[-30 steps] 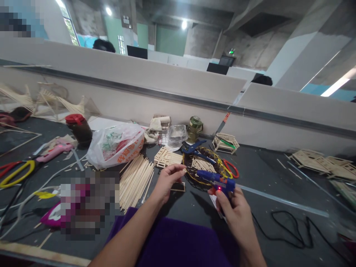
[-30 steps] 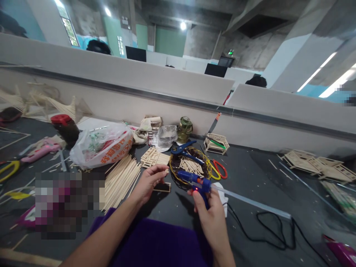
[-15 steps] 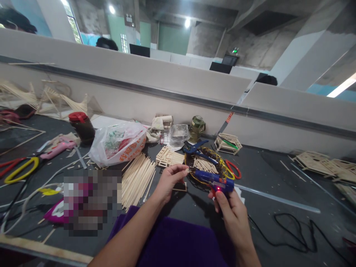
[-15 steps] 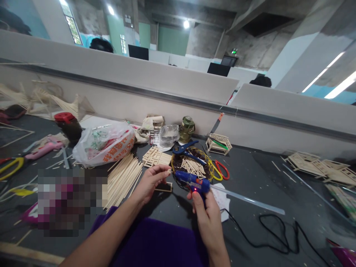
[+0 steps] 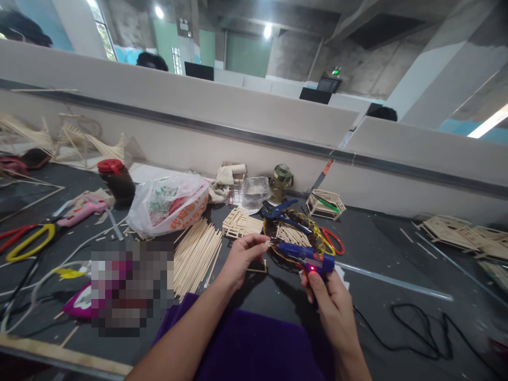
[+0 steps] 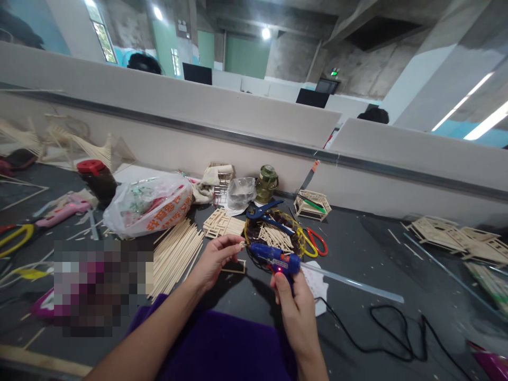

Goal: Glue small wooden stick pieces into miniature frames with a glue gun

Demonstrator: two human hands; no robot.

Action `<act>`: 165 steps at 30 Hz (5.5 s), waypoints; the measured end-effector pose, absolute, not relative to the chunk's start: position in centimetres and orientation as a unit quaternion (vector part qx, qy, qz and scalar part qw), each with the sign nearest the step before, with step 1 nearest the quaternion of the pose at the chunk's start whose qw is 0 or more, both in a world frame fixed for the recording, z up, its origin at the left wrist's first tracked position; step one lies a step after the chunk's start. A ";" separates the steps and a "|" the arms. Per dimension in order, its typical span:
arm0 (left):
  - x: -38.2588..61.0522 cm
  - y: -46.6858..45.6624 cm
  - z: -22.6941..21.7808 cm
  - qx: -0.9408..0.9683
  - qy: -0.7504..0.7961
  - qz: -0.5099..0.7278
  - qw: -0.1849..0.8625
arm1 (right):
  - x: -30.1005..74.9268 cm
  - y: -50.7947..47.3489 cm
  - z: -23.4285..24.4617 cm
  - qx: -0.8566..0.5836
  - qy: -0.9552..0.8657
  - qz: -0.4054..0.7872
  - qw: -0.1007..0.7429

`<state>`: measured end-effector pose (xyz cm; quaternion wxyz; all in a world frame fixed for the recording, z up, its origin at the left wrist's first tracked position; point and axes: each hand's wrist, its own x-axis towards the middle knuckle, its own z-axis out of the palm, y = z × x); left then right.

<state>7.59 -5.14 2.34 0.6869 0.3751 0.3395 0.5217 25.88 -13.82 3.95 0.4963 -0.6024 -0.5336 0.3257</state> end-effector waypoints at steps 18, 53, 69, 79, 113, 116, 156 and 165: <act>7.6 -5.1 2.3 0.372 0.342 0.523 0.687 | 25.8 -14.0 4.4 -0.599 -0.539 0.324 0.495; 7.6 -5.2 2.3 0.373 0.345 0.524 0.684 | 35.9 -16.1 6.4 -0.752 -0.495 0.274 0.337; 7.8 -4.8 1.9 0.391 0.391 0.510 0.659 | 37.4 -13.0 2.2 -0.803 -0.574 0.000 0.162; 7.6 -4.8 2.1 0.387 0.393 0.505 0.663 | 28.9 -0.8 4.5 -0.539 -0.842 0.024 0.010; 8.0 -5.0 2.4 0.428 0.405 0.509 0.627 | 23.7 -6.3 4.0 -0.529 -0.677 0.266 0.436; 8.0 -5.1 2.4 0.432 0.409 0.509 0.622 | 23.7 -6.3 3.7 -0.526 -0.686 0.254 0.435; 8.2 -5.1 2.0 0.481 0.415 0.493 0.594 | 24.3 -6.4 3.5 -0.519 -0.686 0.268 0.435; 8.2 -5.1 1.9 0.481 0.416 0.493 0.593 | 24.4 -6.4 3.5 -0.522 -0.678 0.270 0.442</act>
